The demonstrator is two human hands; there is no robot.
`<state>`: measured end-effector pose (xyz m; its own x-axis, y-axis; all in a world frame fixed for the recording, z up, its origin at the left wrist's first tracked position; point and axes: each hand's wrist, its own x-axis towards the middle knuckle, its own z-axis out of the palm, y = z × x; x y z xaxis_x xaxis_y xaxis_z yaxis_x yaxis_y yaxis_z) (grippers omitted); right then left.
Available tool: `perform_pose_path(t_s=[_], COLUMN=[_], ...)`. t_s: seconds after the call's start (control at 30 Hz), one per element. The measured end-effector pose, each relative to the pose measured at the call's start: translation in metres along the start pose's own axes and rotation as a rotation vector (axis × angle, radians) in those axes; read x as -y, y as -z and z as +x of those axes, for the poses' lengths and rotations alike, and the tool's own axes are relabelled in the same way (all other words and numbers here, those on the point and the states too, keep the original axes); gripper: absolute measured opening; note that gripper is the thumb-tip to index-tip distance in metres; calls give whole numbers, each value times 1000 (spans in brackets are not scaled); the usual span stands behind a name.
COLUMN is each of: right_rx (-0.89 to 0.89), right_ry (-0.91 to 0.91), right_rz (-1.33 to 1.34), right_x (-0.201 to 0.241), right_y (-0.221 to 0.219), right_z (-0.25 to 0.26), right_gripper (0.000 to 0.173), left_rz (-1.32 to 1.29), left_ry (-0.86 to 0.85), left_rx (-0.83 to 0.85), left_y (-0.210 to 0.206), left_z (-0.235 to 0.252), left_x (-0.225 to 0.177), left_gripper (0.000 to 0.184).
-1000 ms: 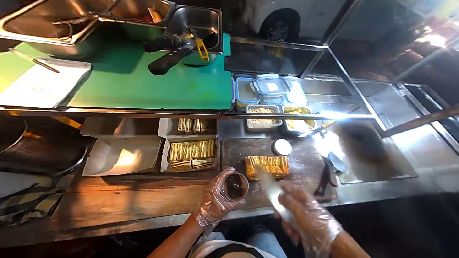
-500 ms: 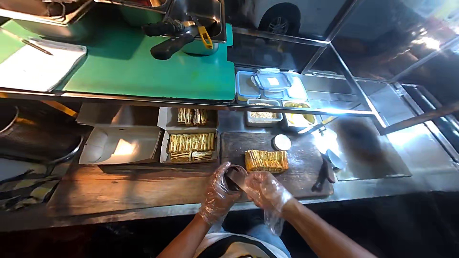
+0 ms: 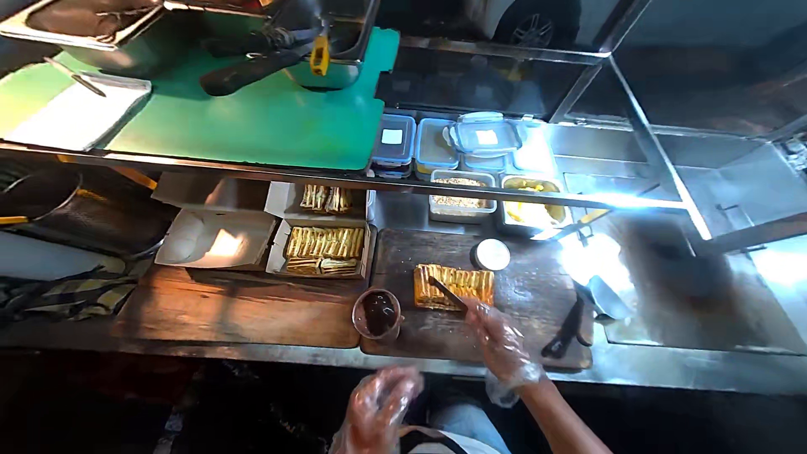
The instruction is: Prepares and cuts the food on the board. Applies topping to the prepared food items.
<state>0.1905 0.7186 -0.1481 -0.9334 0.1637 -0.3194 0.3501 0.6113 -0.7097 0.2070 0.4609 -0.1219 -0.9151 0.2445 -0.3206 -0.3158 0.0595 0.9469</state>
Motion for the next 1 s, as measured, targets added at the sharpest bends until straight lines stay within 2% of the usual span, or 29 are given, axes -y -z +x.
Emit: perform_pose_path(t_s=[0.07,0.1,0.17,0.27,0.33,0.43,0.53,0.6,0.67,0.7,0.77,0.83,0.9,1.0], right_rx=[31,63,94,182,183,131,236,319,304,261,191,203,244,167], right_ry=[-50,-83,-81,-77,-74,-49,-30,-44,-87,-117,-148,-139,-138,-154], right_rz=[-274,-362,-461,-421,-379,-423,-415,-234,-37,-81,-356,-524,-536,-428], right_x=[7,13,14,14,16,17,12,1,-9,-10,0,7,14,21], right_y=[2,2,-6,-4,4,5,8,21,28,29,22,8,6,6], right_z=[20,30,41,27,20,42,41,26,23,28,40,40,26,18], right_gripper=[40,40,40,40,38,38,36,38,37,37,39,45,47,40], left_rz=[-169,-260,-370,-417,-417,-384,-363,-356,-386,-430,-531,-614,-664,-662], left_ry=[202,275,340,353,362,383,398,409,430,443,489,535,536,549], left_rx=[-16,-94,-273,-431,-453,-490,-468,-443,-452,-465,-483,-479,-478,-473], left_y=[-36,-53,-76,-91,-94,-95,-95,-94,-94,-97,-107,-116,-120,-120], left_z=[30,47,79,105,108,111,113,112,105,101,96,97,106,112], left_x=[-8,-7,2,9,7,8,5,0,0,-3,-10,-8,-4,-5], left_gripper=[41,43,45,47,49,48,50,52,51,50,53,58,62,63])
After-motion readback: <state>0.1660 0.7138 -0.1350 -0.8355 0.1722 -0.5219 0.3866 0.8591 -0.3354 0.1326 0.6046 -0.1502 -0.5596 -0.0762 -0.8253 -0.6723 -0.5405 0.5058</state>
